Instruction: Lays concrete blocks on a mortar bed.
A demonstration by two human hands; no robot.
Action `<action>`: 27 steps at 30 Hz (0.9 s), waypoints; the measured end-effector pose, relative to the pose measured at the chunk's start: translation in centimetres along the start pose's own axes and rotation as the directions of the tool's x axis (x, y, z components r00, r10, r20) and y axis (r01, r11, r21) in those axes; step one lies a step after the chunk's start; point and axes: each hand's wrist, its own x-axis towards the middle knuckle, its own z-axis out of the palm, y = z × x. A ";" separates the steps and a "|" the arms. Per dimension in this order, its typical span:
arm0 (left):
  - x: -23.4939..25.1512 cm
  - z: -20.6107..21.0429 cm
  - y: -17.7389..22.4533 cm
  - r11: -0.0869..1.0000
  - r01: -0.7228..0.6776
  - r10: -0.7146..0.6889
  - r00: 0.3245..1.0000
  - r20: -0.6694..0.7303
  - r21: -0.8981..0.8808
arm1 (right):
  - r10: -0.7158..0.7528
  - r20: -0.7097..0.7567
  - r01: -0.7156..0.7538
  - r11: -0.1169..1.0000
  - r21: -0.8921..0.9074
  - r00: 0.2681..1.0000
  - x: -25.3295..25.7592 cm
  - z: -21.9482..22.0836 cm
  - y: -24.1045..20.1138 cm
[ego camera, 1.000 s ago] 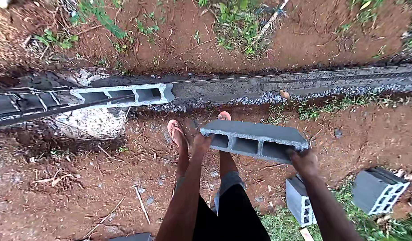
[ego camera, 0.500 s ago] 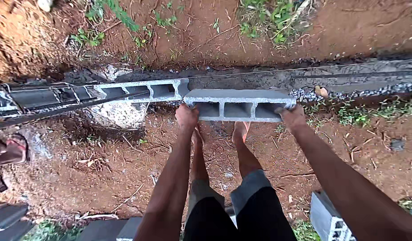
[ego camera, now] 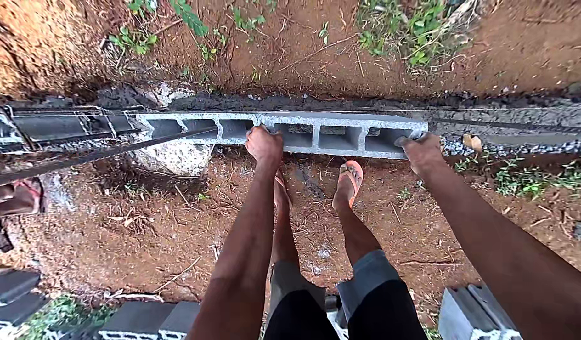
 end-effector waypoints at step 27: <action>2.6 2.1 0.5 0.991 0.030 -0.028 0.999 -0.017 0.129 | 0.055 0.048 -0.049 0.993 -0.111 0.997 4.2 2.4 -0.4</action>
